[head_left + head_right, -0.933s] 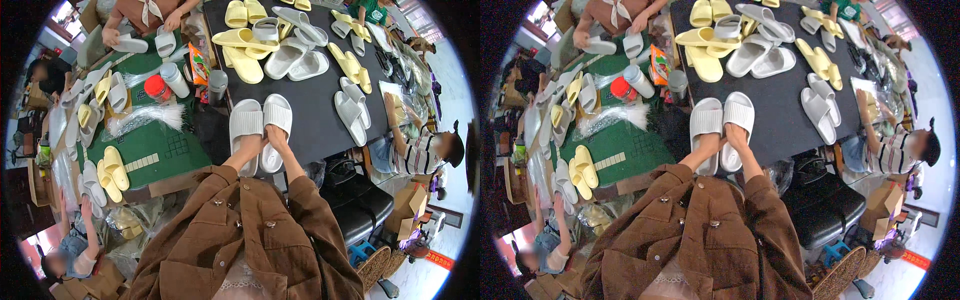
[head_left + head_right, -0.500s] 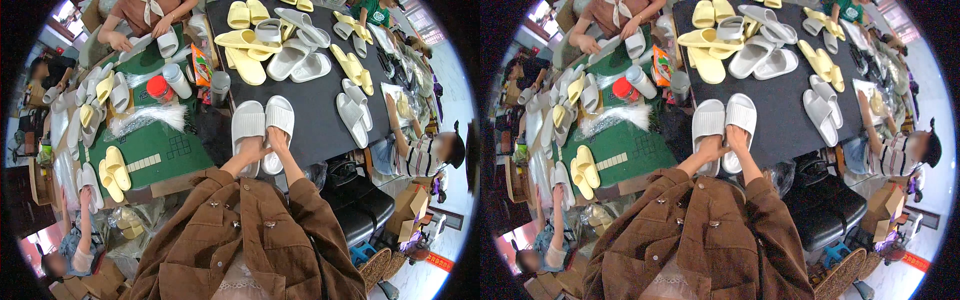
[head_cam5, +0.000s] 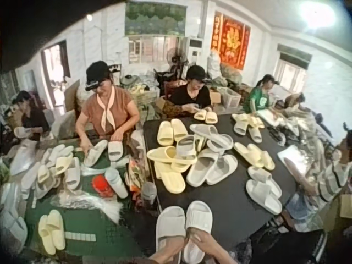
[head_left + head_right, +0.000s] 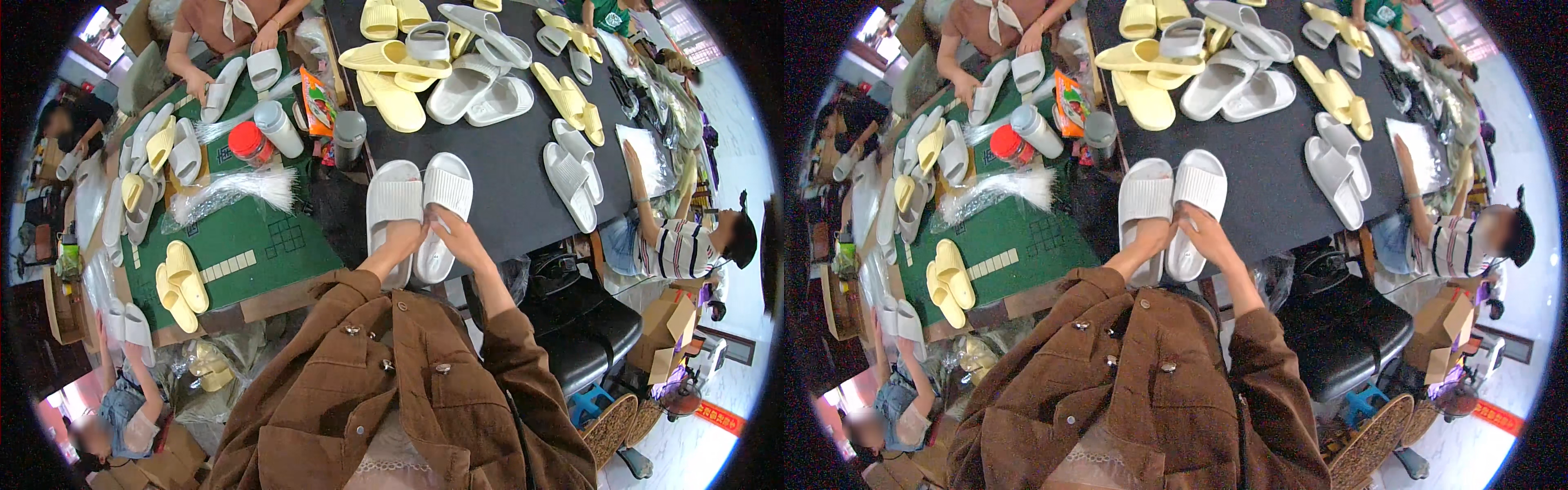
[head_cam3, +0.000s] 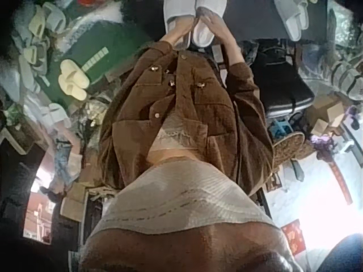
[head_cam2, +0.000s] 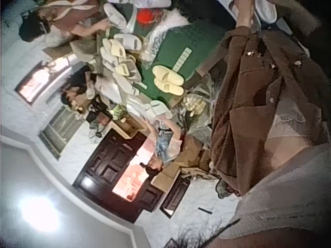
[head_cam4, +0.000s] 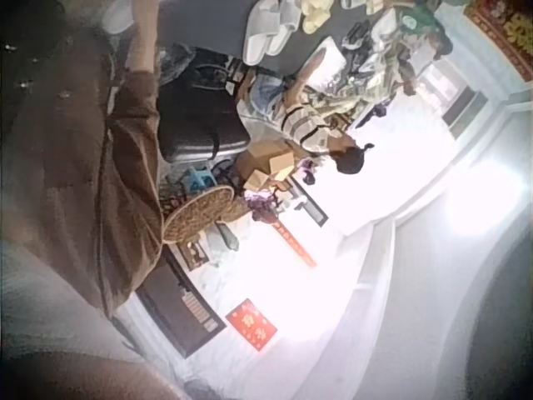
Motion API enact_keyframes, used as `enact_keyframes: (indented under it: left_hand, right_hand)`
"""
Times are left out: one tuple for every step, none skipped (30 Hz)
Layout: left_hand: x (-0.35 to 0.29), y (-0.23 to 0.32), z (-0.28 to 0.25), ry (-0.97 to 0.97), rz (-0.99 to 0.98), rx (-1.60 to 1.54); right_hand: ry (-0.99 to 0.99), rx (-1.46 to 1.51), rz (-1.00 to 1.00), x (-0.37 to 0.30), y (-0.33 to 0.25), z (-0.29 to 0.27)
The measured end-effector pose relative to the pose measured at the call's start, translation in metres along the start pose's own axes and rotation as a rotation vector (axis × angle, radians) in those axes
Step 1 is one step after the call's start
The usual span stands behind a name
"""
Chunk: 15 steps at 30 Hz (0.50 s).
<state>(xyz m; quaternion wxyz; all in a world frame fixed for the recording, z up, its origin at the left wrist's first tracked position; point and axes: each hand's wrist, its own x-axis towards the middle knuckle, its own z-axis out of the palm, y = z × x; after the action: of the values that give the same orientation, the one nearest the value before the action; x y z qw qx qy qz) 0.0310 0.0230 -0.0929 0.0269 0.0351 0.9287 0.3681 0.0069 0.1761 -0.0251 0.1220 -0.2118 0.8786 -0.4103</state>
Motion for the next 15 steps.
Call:
enact_keyframes:
  left_hand:
    - [-0.002, 0.002, 0.001, 0.037, -0.003, 0.032]
    - [-0.006, 0.004, 0.001, 0.079, -0.012, 0.068]
    - [-0.008, 0.004, 0.000, 0.122, -0.023, 0.105]
    - [-0.006, 0.001, 0.002, -0.023, -0.021, 0.141]
    - [-0.006, -0.001, 0.004, 0.009, -0.005, 0.147]
    - [-0.008, -0.003, 0.007, 0.041, 0.007, 0.154]
    - [-0.007, -0.001, 0.006, 0.038, 0.009, 0.150]
    - [-0.006, 0.001, 0.003, 0.035, 0.011, 0.144]
    - [-0.006, 0.004, 0.000, 0.001, -0.008, 0.125]
    - [-0.005, 0.007, -0.004, -0.031, -0.029, 0.108]
    - [-0.004, 0.007, -0.005, -0.078, -0.058, 0.109]
    - [-0.003, 0.007, -0.006, -0.125, -0.088, 0.110]
    - [-0.003, 0.006, -0.008, -0.172, -0.120, 0.111]
    - [-0.003, 0.006, -0.010, -0.152, -0.092, 0.081]
    - [-0.004, 0.006, -0.012, -0.134, -0.062, 0.051]
  right_hand:
    - [-0.009, 0.053, 0.096, -0.003, -0.007, -0.015]
    - [-0.022, 0.109, 0.185, -0.004, -0.014, -0.028]
    - [-0.038, 0.165, 0.273, -0.003, -0.021, -0.037]
    - [0.079, 0.120, 0.251, 0.002, -0.026, -0.046]
    - [0.193, 0.076, 0.223, 0.013, -0.029, -0.054]
    - [0.230, 0.009, 0.213, 0.025, -0.024, -0.056]
    - [0.288, -0.013, 0.200, 0.039, -0.013, -0.056]
    - [0.331, -0.029, 0.187, 0.051, -0.011, -0.055]
    - [0.311, -0.081, 0.246, 0.064, -0.005, -0.053]
    - [0.290, -0.132, 0.302, 0.076, 0.006, -0.047]
    - [0.264, -0.184, 0.353, 0.087, 0.008, -0.044]
    - [0.241, -0.200, 0.372, 0.094, 0.011, -0.039]
    - [0.216, -0.213, 0.390, 0.102, 0.010, -0.033]
    - [0.192, -0.228, 0.409, 0.108, 0.010, -0.028]
    - [0.181, -0.248, 0.399, 0.112, 0.010, -0.024]
